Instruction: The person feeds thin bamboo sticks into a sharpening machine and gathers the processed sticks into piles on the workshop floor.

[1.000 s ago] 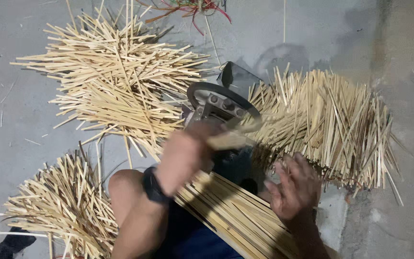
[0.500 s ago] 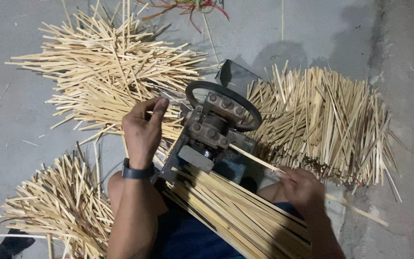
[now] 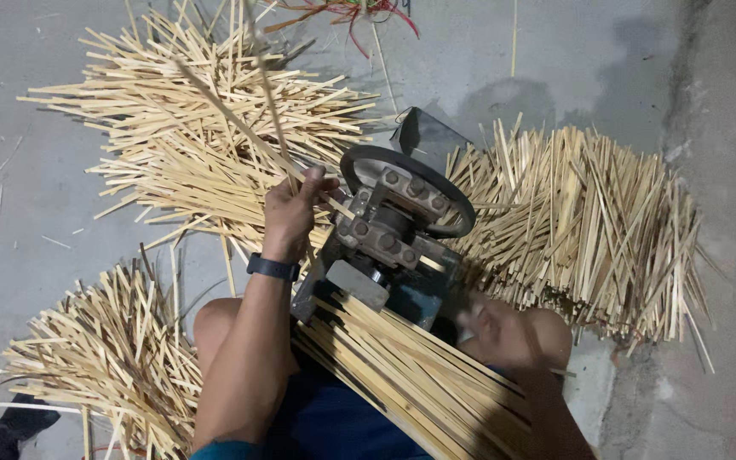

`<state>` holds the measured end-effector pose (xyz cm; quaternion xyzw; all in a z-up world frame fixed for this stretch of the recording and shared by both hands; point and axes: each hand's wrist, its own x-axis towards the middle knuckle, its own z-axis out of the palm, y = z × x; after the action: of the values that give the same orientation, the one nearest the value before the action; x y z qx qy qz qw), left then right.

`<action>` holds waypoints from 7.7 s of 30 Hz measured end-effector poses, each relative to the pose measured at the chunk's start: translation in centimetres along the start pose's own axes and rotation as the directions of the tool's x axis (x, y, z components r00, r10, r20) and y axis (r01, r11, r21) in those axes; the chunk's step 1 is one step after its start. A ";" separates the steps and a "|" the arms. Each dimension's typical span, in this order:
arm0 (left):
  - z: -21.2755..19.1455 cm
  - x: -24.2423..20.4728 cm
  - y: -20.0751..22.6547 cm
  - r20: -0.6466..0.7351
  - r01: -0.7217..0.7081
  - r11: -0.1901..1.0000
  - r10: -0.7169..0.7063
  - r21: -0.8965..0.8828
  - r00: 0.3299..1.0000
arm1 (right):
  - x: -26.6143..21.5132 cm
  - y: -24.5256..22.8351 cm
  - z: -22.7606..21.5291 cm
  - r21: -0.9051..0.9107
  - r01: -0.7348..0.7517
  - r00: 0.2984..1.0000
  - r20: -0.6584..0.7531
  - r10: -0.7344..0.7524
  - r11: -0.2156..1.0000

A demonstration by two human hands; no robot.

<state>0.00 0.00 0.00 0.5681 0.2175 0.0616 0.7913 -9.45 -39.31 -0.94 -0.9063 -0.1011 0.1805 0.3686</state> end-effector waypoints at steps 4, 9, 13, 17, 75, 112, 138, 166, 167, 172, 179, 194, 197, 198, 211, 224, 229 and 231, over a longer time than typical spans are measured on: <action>0.3 -0.6 1.5 0.025 0.005 0.998 -0.004 -0.059 1.000 | -2.8 3.7 1.1 0.051 0.051 0.972 0.228 -0.062 0.997; -2.0 -0.4 3.5 -0.199 -0.101 0.995 0.097 -0.006 0.975 | -4.9 5.9 -1.4 -0.064 0.045 0.996 0.083 -0.040 0.997; -5.4 -1.3 5.6 -0.244 -0.127 0.956 0.060 -0.266 0.968 | -6.6 7.8 -4.9 -0.161 -0.020 0.996 -0.092 0.005 0.987; -4.9 -2.5 5.9 -0.206 -0.024 0.950 -0.042 -0.310 0.978 | -5.9 7.6 -6.1 -0.179 -0.011 0.961 -0.274 -0.040 0.984; -0.8 -0.5 0.7 0.037 0.015 0.999 -0.017 0.047 0.999 | 2.2 -5.4 -1.0 -0.276 -0.108 0.979 -0.194 0.055 0.955; -1.0 -2.2 1.4 -0.104 0.187 0.982 -0.187 -0.005 0.977 | -0.5 -2.0 -3.7 -0.297 0.067 0.928 -0.333 -0.169 0.953; 9.4 -15.8 7.9 0.742 -0.707 0.260 -0.065 0.658 0.667 | 2.1 -0.4 -2.1 -0.194 0.828 0.449 -0.333 -0.829 0.526; 0.1 0.7 -0.6 0.047 -0.001 1.000 0.000 0.015 0.999 | -2.7 0.2 0.3 -0.097 -0.150 0.900 0.398 0.177 0.984; -0.2 0.7 -0.1 0.007 -0.041 0.999 0.041 -0.018 0.999 | -3.5 1.4 0.8 -0.059 -0.138 0.930 0.334 0.150 0.989; -3.4 0.3 3.9 -0.258 -0.078 0.984 0.035 -0.160 0.966 | -5.4 5.0 -1.3 -0.099 0.041 0.995 0.099 -0.031 0.994; -5.6 -0.8 5.3 -0.240 0.039 0.982 -0.084 -0.187 0.967 | -6.6 4.5 -5.8 -0.089 0.054 0.961 -0.266 -0.076 0.995; -2.2 -1.9 3.5 -0.297 0.254 0.967 -0.236 0.023 0.925 | 0.8 -5.5 -2.3 -0.137 0.170 0.900 -0.382 -0.210 0.976; -1.2 -1.9 2.3 -0.175 0.242 0.963 -0.219 0.122 0.960 | 0.1 -5.6 -2.4 -0.124 0.145 0.904 -0.386 -0.182 0.982; -0.9 -2.0 1.8 -0.157 0.200 0.973 -0.180 0.118 0.971 | 0.1 -5.3 -2.5 -0.142 0.164 0.901 -0.380 -0.207 0.976; 3.0 -6.8 10.0 0.209 -0.680 0.569 0.675 0.463 0.707 | -1.8 -11.0 -3.5 -0.520 0.454 0.608 -0.413 -0.678 0.724; 7.2 -13.8 9.1 0.519 -0.732 0.324 0.539 0.599 0.663 | -3.9 -0.2 -4.6 -0.109 0.028 0.931 -0.360 -0.066 0.994; -0.1 -6.0 9.0 0.040 -0.439 0.728 0.495 0.527 0.868 | -3.7 -1.5 -5.3 -0.367 0.203 0.870 -0.357 -0.339 0.908; -1.4 -4.2 6.8 -0.174 -0.118 0.890 0.213 0.440 0.961 | -2.5 -1.5 -3.7 -0.444 0.099 0.885 -0.370 -0.283 0.891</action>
<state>-3.29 2.15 7.12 0.7333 0.2615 0.1419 0.6114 -10.30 -41.39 3.19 -0.9657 -0.1449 -0.0849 0.1981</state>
